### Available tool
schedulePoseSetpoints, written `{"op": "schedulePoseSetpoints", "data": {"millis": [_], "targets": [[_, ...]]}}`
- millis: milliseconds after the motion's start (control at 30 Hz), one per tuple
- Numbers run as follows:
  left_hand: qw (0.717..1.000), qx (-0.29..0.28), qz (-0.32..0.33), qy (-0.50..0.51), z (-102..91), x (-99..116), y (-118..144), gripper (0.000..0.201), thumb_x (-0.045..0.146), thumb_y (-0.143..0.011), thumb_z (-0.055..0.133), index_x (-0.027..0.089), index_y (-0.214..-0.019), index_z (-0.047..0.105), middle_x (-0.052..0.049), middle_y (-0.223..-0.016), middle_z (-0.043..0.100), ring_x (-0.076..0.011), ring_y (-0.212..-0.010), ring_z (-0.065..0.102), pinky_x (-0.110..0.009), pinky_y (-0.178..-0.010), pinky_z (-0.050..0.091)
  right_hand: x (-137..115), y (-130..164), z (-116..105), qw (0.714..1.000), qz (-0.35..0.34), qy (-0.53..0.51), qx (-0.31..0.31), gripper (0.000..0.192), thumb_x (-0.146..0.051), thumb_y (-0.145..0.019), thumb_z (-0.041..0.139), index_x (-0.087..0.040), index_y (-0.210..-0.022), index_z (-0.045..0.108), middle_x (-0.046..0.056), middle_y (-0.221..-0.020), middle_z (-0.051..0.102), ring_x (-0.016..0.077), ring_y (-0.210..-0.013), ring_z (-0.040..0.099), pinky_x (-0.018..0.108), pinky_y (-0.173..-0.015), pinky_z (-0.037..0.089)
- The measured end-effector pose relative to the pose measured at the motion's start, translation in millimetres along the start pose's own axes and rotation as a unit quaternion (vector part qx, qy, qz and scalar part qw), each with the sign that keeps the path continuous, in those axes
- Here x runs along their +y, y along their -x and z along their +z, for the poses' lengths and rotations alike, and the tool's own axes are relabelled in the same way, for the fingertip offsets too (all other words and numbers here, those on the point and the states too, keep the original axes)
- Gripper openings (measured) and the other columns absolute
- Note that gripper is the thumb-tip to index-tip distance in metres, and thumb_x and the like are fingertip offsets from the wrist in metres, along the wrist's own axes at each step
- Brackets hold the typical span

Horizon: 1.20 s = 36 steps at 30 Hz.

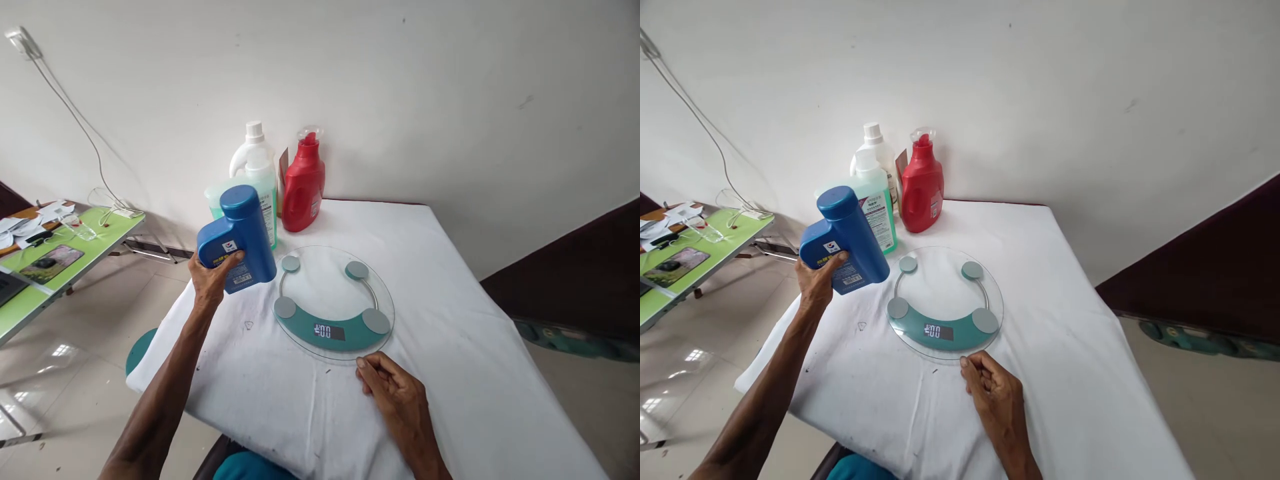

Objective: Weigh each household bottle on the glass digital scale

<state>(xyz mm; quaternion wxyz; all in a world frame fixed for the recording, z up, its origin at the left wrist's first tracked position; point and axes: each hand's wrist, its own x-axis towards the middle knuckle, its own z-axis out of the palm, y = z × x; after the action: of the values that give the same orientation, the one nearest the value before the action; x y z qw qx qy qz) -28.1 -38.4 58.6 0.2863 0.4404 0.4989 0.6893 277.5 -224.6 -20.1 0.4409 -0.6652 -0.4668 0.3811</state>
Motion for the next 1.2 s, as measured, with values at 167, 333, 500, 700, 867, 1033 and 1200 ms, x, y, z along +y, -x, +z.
{"op": "schedulePoseSetpoints", "data": {"millis": [167,333,500,700,867,1033,1200], "targets": [[0.995,-0.092,-0.005,0.046,52.9,17,21,0.051,0.047,-0.058,0.100,0.017,-0.093,0.078,-0.005,-0.087,0.080,-0.0212,-0.076,0.077,-0.036,-0.073,0.066,-9,5,4,0.999,0.001,-0.034,0.028,0.044,-0.062,-0.090,0.068,-0.023,-0.070,0.061,-0.001,-0.063,0.061,0.0142,-0.057,0.056,0.024,-0.058,0.047],[0.981,-0.173,-0.022,0.081,104.8,11,42,0.056,0.049,-0.055,0.102,0.018,-0.094,0.076,-0.007,-0.093,0.082,-0.0250,-0.084,0.080,-0.040,-0.076,0.068,-4,4,3,0.999,-0.014,-0.032,0.014,0.045,-0.063,-0.091,0.068,-0.023,-0.071,0.062,0.000,-0.065,0.062,0.0146,-0.057,0.056,0.025,-0.056,0.046],[0.970,-0.225,-0.037,0.087,134.2,2,53,0.061,0.048,-0.054,0.103,0.020,-0.101,0.077,-0.007,-0.095,0.081,-0.0260,-0.086,0.079,-0.042,-0.079,0.068,-2,0,-2,0.999,-0.030,-0.013,-0.011,0.047,-0.064,-0.092,0.064,-0.023,-0.069,0.060,0.000,-0.063,0.060,0.0147,-0.055,0.054,0.025,-0.052,0.045],[0.965,-0.246,-0.048,0.071,146.5,-3,56,0.066,0.047,-0.050,0.104,0.020,-0.103,0.077,-0.006,-0.094,0.080,-0.0256,-0.088,0.078,-0.042,-0.081,0.066,6,1,-1,0.999,-0.032,-0.003,-0.006,0.046,-0.064,-0.094,0.064,-0.023,-0.071,0.061,0.000,-0.065,0.061,0.0148,-0.056,0.056,0.025,-0.053,0.045],[0.965,-0.251,-0.043,0.068,148.7,-8,55,0.063,0.047,-0.052,0.104,0.021,-0.102,0.076,-0.006,-0.095,0.079,-0.0241,-0.086,0.076,-0.041,-0.080,0.065,4,4,1,1.000,-0.021,-0.009,0.014,0.043,-0.060,-0.093,0.067,-0.024,-0.072,0.062,-0.001,-0.061,0.059,0.0148,-0.057,0.056,0.024,-0.055,0.046],[0.962,-0.259,-0.043,0.074,149.5,-10,55,0.064,0.046,-0.051,0.104,0.022,-0.103,0.076,-0.006,-0.096,0.079,-0.0243,-0.087,0.076,-0.041,-0.081,0.065,-5,6,2,0.999,-0.017,-0.018,0.024,0.044,-0.061,-0.091,0.069,-0.024,-0.069,0.061,-0.001,-0.060,0.058,0.0148,-0.056,0.055,0.025,-0.056,0.049],[0.959,-0.271,-0.040,0.078,149.2,-14,54,0.066,0.046,-0.054,0.103,0.021,-0.108,0.074,-0.006,-0.098,0.079,-0.0239,-0.088,0.075,-0.041,-0.083,0.064,-4,4,-1,1.000,-0.023,-0.008,0.010,0.044,-0.062,-0.092,0.068,-0.024,-0.070,0.062,0.000,-0.061,0.060,0.0153,-0.056,0.058,0.025,-0.057,0.051]]}}
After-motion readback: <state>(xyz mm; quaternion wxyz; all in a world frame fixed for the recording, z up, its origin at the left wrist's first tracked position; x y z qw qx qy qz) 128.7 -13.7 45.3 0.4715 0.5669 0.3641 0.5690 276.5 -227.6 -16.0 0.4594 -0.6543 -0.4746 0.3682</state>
